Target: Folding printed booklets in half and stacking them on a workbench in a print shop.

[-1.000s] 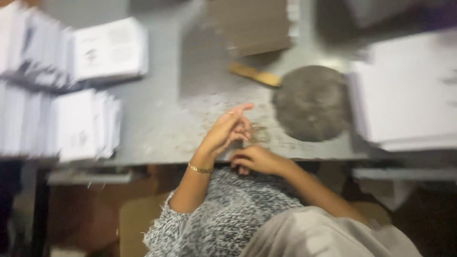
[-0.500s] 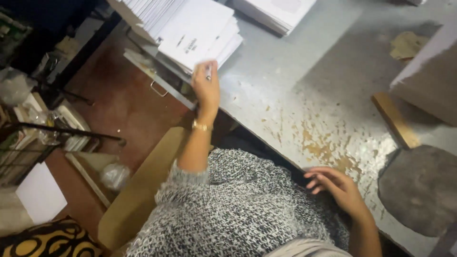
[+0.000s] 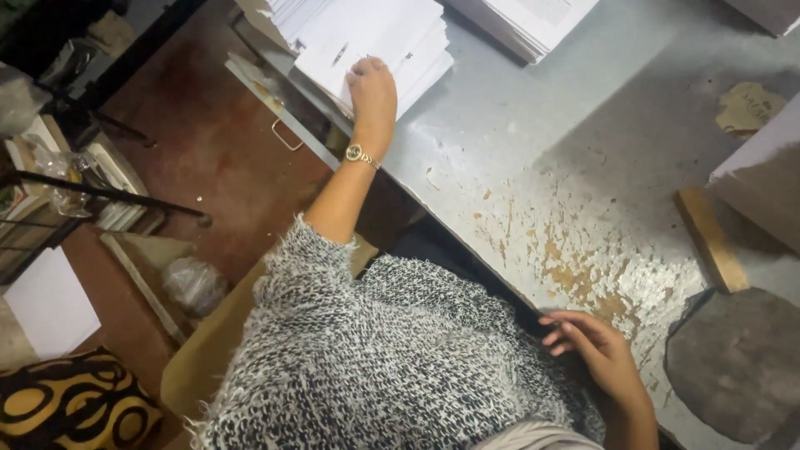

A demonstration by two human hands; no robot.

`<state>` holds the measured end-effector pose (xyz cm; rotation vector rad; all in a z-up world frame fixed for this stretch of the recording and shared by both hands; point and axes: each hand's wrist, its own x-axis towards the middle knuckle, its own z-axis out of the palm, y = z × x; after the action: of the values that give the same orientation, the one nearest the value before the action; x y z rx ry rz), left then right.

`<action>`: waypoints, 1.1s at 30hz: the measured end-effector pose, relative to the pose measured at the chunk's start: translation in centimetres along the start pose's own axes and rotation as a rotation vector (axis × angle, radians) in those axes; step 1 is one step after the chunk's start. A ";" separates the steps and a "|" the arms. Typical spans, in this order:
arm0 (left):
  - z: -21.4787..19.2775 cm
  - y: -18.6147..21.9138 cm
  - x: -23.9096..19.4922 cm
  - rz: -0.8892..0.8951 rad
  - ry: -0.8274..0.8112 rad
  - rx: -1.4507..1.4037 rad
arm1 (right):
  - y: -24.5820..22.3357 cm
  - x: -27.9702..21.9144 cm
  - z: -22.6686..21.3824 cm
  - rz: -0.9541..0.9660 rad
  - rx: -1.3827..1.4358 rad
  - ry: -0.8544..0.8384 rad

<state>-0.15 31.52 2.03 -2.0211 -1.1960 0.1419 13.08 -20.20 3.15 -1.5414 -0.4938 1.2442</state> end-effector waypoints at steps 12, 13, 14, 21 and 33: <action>4.8 -2.3 0.0 0.038 0.113 -0.759 | 0.9 0.2 -1.1 -0.115 -0.136 -0.064; 4.7 -2.4 -0.4 0.039 0.126 -0.763 | 1.4 0.2 -1.2 -0.126 -0.138 -0.056; 4.7 -2.8 -0.8 0.030 0.205 -0.772 | 1.8 0.4 -1.2 -0.142 -0.136 -0.057; -0.6 -7.8 -3.2 -0.138 0.269 -0.907 | 0.8 -0.2 -0.7 -0.152 -0.135 -0.045; -17.1 -8.0 -13.6 0.101 -0.153 -2.059 | -0.4 -0.8 0.5 -0.198 0.107 0.040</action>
<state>-5.62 13.41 15.63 -3.6953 -1.3731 -1.5089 12.40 -20.47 3.92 -1.3891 -0.5315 1.0685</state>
